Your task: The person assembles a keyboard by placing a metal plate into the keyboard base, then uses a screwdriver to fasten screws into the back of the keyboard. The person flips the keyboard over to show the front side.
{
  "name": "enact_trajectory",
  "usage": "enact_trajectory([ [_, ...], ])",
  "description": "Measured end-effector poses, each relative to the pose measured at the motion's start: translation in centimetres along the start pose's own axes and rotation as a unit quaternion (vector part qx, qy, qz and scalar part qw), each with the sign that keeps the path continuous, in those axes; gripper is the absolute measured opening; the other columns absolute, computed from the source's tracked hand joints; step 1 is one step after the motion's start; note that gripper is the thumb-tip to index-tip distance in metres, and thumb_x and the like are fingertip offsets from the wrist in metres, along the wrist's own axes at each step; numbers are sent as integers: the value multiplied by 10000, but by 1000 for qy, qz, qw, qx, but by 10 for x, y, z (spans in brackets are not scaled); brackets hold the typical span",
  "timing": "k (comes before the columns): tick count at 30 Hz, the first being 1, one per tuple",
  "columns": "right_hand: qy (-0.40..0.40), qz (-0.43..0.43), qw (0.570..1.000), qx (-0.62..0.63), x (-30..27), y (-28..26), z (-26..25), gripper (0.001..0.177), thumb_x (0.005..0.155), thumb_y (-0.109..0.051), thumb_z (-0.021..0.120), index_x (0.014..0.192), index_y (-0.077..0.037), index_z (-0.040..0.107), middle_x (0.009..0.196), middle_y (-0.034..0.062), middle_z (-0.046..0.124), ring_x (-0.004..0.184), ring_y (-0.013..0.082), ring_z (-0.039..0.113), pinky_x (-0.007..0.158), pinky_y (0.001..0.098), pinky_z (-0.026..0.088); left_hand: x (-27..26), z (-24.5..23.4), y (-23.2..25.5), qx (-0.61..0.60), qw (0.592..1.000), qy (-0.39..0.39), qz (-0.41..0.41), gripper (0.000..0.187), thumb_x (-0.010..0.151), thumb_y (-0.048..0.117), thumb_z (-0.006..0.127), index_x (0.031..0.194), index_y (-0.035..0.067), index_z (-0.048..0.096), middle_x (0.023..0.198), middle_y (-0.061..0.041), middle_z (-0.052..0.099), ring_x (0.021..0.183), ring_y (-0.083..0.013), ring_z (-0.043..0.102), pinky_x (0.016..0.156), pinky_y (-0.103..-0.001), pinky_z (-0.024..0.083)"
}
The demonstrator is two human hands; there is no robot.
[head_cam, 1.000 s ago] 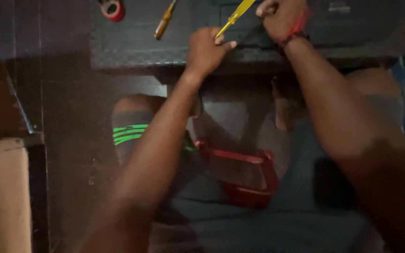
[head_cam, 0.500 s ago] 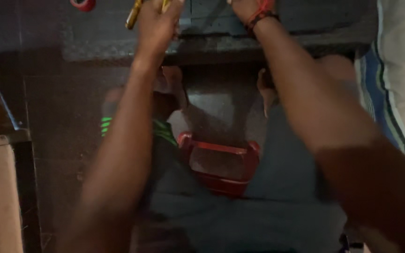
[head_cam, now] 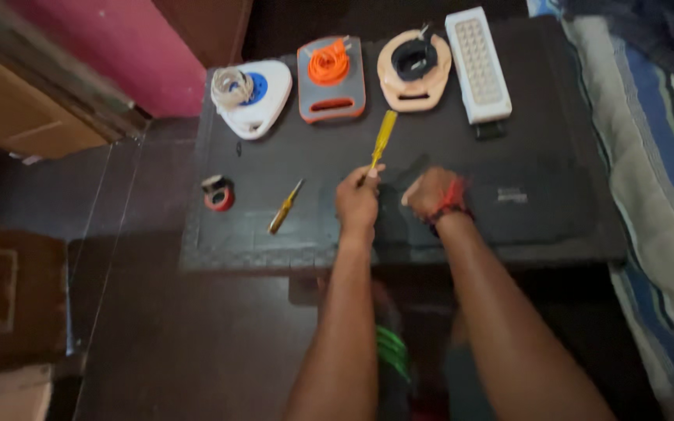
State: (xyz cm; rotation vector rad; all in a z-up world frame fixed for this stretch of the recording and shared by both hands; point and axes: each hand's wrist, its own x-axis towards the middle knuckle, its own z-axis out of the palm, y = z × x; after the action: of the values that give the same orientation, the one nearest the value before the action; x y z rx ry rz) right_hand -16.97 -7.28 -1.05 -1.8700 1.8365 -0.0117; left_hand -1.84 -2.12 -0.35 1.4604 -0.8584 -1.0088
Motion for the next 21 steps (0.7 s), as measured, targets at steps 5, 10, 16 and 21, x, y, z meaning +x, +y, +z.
enact_trajectory([
  [5, -78, 81, 962, 248, -16, 0, -28, 175, 882, -73, 654, 925, -82, 823, 790, 112, 792, 668, 191, 766, 591, 313, 599, 27, -4, 32, -41, 998, -30, -40, 233, 987, 175, 628, 1112, 37, 769, 833, -1, 688, 700, -73, 576, 660, -238, 492],
  [10, -143, -5, 888, 437, -14, 11, -61, 300, 865, -60, 673, 1148, -8, 760, 859, 76, 765, 639, 137, 680, 520, 258, 500, 26, -26, 52, 53, 993, -104, 15, 200, 994, 167, 617, 1035, 25, 751, 793, -13, 689, 676, -81, 597, 646, -244, 502],
  [16, -69, -76, 797, 596, -30, -3, -78, 383, 915, -109, 685, 1296, -69, 663, 990, 36, 720, 810, 95, 678, 649, 227, 524, 20, -33, 60, 117, 957, -263, -8, 197, 988, 189, 628, 992, 26, 739, 766, -13, 691, 655, -81, 605, 627, -255, 514],
  [21, 32, -137, 777, 613, -38, -19, -78, 281, 1000, -96, 690, 1251, 26, 663, 1093, 94, 713, 907, 140, 674, 775, 246, 581, 0, -23, 57, 202, 954, -197, 101, 146, 864, 119, 737, 943, -2, 722, 785, -101, 712, 714, -221, 651, 671, -347, 520],
])
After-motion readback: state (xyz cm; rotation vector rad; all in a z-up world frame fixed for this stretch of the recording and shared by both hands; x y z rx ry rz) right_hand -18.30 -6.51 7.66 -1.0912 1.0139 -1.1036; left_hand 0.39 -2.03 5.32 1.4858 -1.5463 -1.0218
